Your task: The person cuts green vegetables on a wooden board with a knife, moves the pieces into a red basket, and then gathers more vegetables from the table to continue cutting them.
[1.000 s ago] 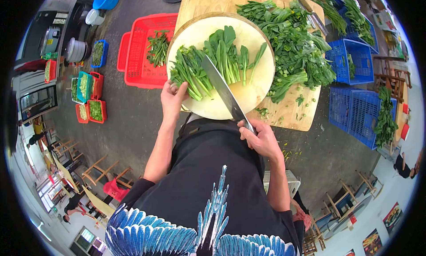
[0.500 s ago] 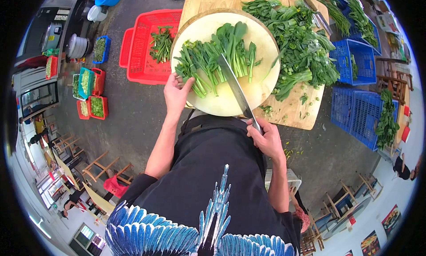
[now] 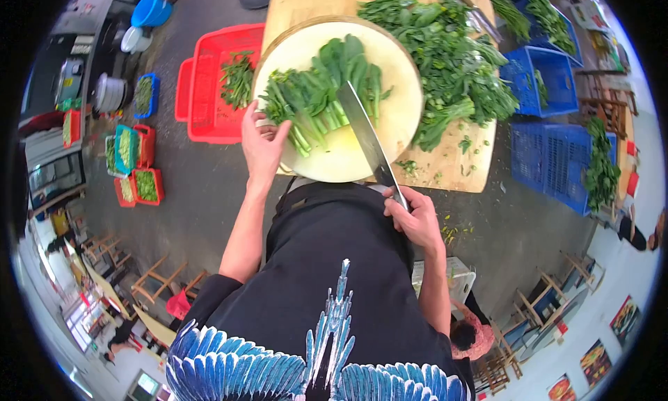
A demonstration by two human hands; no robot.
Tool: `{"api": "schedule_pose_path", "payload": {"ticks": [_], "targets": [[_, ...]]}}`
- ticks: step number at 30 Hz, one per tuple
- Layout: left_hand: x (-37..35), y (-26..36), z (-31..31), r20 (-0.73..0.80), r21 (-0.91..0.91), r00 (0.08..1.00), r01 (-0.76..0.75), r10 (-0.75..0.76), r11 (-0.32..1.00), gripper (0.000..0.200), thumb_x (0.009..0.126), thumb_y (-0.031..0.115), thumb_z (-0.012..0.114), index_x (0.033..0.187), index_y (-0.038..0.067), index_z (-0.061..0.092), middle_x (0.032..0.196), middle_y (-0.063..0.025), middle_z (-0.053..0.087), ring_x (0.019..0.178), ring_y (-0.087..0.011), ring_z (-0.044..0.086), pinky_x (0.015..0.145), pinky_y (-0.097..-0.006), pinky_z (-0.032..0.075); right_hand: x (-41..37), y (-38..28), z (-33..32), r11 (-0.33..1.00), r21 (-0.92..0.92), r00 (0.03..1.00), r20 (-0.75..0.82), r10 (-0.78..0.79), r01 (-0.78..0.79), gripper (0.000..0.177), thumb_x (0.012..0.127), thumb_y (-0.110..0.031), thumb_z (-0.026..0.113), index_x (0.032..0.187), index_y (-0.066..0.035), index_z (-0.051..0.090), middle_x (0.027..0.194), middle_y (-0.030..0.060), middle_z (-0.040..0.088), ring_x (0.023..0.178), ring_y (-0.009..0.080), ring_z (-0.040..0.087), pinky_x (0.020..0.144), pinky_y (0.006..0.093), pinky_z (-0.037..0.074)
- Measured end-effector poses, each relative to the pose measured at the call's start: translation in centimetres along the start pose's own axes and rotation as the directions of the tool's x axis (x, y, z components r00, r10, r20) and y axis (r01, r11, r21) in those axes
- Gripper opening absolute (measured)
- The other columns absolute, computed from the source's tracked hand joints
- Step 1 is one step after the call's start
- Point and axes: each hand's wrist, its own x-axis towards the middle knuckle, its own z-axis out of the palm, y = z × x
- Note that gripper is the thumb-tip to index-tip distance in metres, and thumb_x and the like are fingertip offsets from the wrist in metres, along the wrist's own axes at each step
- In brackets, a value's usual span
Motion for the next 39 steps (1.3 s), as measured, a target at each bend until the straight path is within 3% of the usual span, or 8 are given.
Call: {"api": "schedule_pose_path", "payload": {"ticks": [5,18,22,24,26,30,33,39], "targets": [[-0.3,-1.6,2.7,-0.055,-0.176,0.997,-0.067,0.059,0.982,0.061,0.098,0.013,0.085,0.152,0.002,0.056,0.138,-0.0156,0.057,0.106,-0.0225,0.071,0.083,-0.0342,0.063,-1.5,1.1,-1.7,0.996,0.076,0.992,-0.125,-0.035,0.044,0.020,0.104,-0.012,0.072,0.119,0.002,0.074,0.080,0.0011,0.072,0.057,0.0044,0.057,0.053,0.0235,0.045],[0.3,0.2,2.0,-0.187,0.366,0.914,-0.275,0.359,0.889,0.040,0.100,0.016,0.081,0.136,0.003,0.069,0.150,-0.0209,0.059,0.146,-0.0378,0.052,0.120,-0.0510,0.044,-4.5,7.1,-7.3,0.928,0.260,0.832,-0.548,-0.085,0.265,0.019,0.107,-0.009,0.069,0.122,0.001,0.073,0.082,0.0028,0.070,0.058,0.0056,0.058,0.051,0.0246,0.046],[-1.9,5.1,3.7,-0.045,0.389,0.805,-0.531,0.592,0.752,0.031,0.096,0.007,0.081,0.126,0.004,0.074,0.145,-0.0205,0.063,0.140,-0.0364,0.056,0.119,-0.0498,0.044,-4.3,8.6,-7.7,0.903,0.313,0.834,-0.546,-0.082,0.293,0.019,0.106,-0.009,0.070,0.122,0.001,0.073,0.082,0.0029,0.071,0.058,0.0058,0.058,0.052,0.0250,0.046],[-2.7,7.1,6.7,0.157,0.155,0.717,-0.697,0.679,0.700,0.029,0.096,0.003,0.080,0.124,0.006,0.075,0.127,-0.0133,0.073,0.122,-0.0316,0.067,0.108,-0.0446,0.051,-3.9,9.2,-7.9,0.893,0.337,0.837,-0.542,-0.075,0.299,0.019,0.106,-0.009,0.070,0.122,0.001,0.073,0.082,0.0029,0.071,0.057,0.0059,0.058,0.052,0.0254,0.046],[-4.8,9.2,10.4,0.488,-0.062,0.782,-0.411,0.387,0.909,0.028,0.096,0.009,0.082,0.123,0.006,0.076,0.114,-0.0101,0.077,0.099,-0.0273,0.074,0.091,-0.0374,0.058,-3.7,9.7,-8.4,0.895,0.344,0.842,-0.536,-0.062,0.285,0.019,0.105,-0.009,0.071,0.122,0.001,0.073,0.081,0.0028,0.071,0.057,0.0059,0.057,0.052,0.0258,0.046],[-4.5,11.5,19.3,0.674,-0.096,0.355,-0.827,0.647,0.554,0.022,0.099,0.013,0.076,0.120,0.008,0.079,0.110,-0.0085,0.079,0.096,-0.0264,0.077,0.086,-0.0409,0.059,-4.2,9.6,-9.3,0.899,0.363,0.852,-0.523,-0.020,0.244,0.020,0.105,-0.009,0.071,0.122,0.001,0.073,0.081,0.0023,0.070,0.056,0.0055,0.057,0.052,0.0257,0.045],[-2.3,11.3,26.2,0.804,0.036,0.209,-0.952,0.557,0.304,0.019,0.097,0.013,0.070,0.112,0.010,0.081,0.105,-0.0112,0.076,0.100,-0.0295,0.074,0.087,-0.0448,0.054,-4.7,9.8,-10.0,0.910,0.356,0.854,-0.520,0.004,0.212,0.020,0.104,-0.009,0.072,0.122,0.000,0.073,0.080,0.0019,0.070,0.056,0.0053,0.056,0.052,0.0254,0.044],[-1.6,11.8,32.7,0.972,0.234,0.227,-0.937,0.059,-0.260,0.025,0.102,0.019,0.062,0.115,0.014,0.083,0.113,-0.0098,0.075,0.108,-0.0270,0.072,0.089,-0.0430,0.052,-6.4,11.3,-10.6,0.916,0.355,0.836,-0.546,0.042,0.186,0.018,0.104,-0.009,0.072,0.120,0.001,0.073,0.079,0.0018,0.069,0.055,0.0054,0.055,0.051,0.0254,0.043]]}}
